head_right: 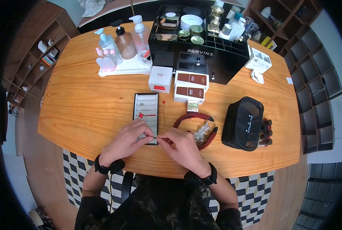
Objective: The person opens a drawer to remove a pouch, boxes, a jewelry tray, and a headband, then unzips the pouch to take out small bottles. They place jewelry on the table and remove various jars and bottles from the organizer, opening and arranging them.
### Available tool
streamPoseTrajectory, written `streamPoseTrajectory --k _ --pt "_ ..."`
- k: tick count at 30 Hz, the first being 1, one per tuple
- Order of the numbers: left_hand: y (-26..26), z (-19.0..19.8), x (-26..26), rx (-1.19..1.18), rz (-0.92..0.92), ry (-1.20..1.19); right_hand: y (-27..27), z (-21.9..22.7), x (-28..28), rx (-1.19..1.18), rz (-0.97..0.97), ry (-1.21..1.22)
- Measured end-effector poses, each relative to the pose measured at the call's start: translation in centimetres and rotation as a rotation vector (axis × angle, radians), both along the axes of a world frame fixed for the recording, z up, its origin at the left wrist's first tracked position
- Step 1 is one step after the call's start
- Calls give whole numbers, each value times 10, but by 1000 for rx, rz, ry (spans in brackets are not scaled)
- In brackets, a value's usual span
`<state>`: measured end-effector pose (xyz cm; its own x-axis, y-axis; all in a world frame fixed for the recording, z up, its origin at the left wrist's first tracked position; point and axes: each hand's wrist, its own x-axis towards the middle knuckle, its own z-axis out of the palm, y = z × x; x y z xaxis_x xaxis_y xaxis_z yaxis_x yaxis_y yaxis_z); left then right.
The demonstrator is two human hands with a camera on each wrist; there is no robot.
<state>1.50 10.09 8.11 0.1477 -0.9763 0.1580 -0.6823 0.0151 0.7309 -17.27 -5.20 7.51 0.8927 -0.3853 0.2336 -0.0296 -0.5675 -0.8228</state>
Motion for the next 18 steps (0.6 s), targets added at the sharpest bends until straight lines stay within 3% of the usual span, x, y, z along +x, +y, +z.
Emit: streamPoseTrajectory --k 4,7,10,18 --pt "-2 -5 6 -100 84 28 -18 -3 7 -48 -56 -22" --pt "-4 -3 25 -57 208 -108 -41 -9 21 -401 -213 52" --pt "-7 -9 36 -16 261 -292 -50 -20 38 -548 -255 135" --pt "-7 -23 41 -22 268 -379 -46 -29 46 -674 -160 224"
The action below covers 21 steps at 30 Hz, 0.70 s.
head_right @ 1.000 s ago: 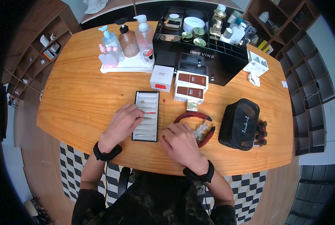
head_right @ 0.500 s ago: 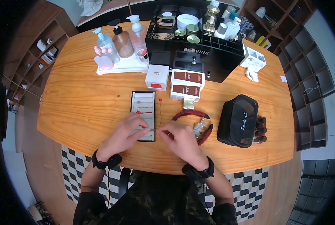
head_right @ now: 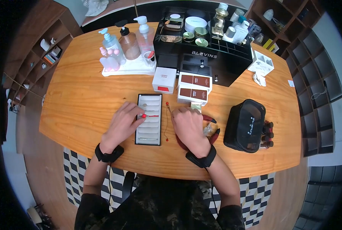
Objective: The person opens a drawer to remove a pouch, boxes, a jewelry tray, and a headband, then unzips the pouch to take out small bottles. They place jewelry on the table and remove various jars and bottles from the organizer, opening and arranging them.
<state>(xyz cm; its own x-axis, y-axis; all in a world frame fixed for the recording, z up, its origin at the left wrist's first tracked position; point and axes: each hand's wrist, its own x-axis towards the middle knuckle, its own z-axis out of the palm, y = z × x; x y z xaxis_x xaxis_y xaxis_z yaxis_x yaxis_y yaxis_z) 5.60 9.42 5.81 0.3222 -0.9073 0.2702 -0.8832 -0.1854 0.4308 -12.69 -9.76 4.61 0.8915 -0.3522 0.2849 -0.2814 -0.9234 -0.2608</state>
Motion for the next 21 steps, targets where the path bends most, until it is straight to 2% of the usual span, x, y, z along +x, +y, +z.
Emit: streamPoseTrajectory --k 2,3,5,9,11,21 --pt "-1 0 2 5 -6 3 6 12 -6 101 -2 -81" --pt "-2 0 3 8 -18 1 10 17 -9 102 -1 -79" --pt "-3 -1 5 18 -31 2 13 22 -14 254 -72 -52" --pt "-6 0 6 21 -70 32 12 16 -18 183 -53 -69" --pt "-7 1 7 23 -81 28 10 13 -11 63 30 -96" --pt "-6 7 6 62 -80 43 -3 -12 34 82 56 68"
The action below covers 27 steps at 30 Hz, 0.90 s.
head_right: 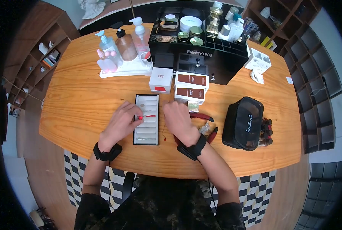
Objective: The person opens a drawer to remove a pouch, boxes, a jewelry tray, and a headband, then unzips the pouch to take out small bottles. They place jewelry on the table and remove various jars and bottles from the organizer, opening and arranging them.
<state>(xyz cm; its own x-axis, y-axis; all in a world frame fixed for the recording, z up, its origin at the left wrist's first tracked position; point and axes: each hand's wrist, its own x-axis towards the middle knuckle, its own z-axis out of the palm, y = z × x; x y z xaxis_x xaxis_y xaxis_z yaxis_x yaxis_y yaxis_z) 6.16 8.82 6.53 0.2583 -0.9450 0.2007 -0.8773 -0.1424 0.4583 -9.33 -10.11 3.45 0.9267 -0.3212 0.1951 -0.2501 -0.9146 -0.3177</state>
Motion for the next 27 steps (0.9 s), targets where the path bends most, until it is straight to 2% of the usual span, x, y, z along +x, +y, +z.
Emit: streamPoseTrajectory --k 3,9,11,12,14,17,18,22,27 --pt "0 0 0 4 18 88 -2 -3 -2 31 4 -16" --pt "-1 -6 1 -22 -12 135 1 7 -13 77 -136 77" --pt "0 2 -4 -40 -20 208 3 16 -19 136 -84 -106" --pt "2 7 -8 -56 -21 285 8 23 -26 137 -84 -103" --pt "7 15 -15 -44 -47 345 23 45 -44 401 32 -201" --pt "11 24 -24 -13 -135 467 40 46 -63 534 154 -171" --pt "10 25 -26 4 -202 529 42 48 -67 541 159 -127" --pt "7 23 -31 37 -233 624 45 44 -76 582 196 -85" --pt "0 27 -30 44 -297 682 53 32 -80 640 243 -261"
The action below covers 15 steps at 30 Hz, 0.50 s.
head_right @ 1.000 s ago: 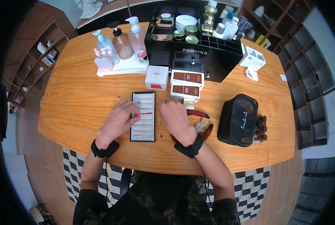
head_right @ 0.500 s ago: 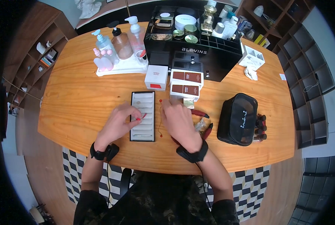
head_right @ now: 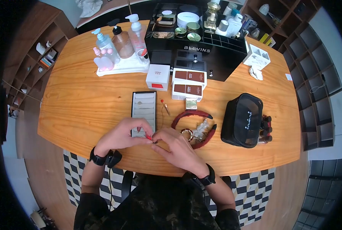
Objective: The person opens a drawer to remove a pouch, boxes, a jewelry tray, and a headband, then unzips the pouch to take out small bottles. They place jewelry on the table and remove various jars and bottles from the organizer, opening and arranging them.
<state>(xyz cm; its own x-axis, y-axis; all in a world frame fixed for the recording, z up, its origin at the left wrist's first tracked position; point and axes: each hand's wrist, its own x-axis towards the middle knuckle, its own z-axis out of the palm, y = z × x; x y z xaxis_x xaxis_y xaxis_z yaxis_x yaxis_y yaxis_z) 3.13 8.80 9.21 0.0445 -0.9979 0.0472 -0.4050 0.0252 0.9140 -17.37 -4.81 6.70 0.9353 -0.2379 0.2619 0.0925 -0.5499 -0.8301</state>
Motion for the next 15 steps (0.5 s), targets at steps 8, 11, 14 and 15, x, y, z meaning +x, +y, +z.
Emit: streamPoseTrajectory --k 8,11,14,15 --pt "-44 10 6 132 -169 -28 16 -6 -5 104 -403 10" --pt "-52 15 3 171 -215 -40 19 -10 -4 -7 -478 -99" --pt "-58 14 7 177 -259 -49 15 -22 -10 15 -451 -59" --pt "-59 13 10 185 -301 -58 13 -25 -13 30 -411 -22"
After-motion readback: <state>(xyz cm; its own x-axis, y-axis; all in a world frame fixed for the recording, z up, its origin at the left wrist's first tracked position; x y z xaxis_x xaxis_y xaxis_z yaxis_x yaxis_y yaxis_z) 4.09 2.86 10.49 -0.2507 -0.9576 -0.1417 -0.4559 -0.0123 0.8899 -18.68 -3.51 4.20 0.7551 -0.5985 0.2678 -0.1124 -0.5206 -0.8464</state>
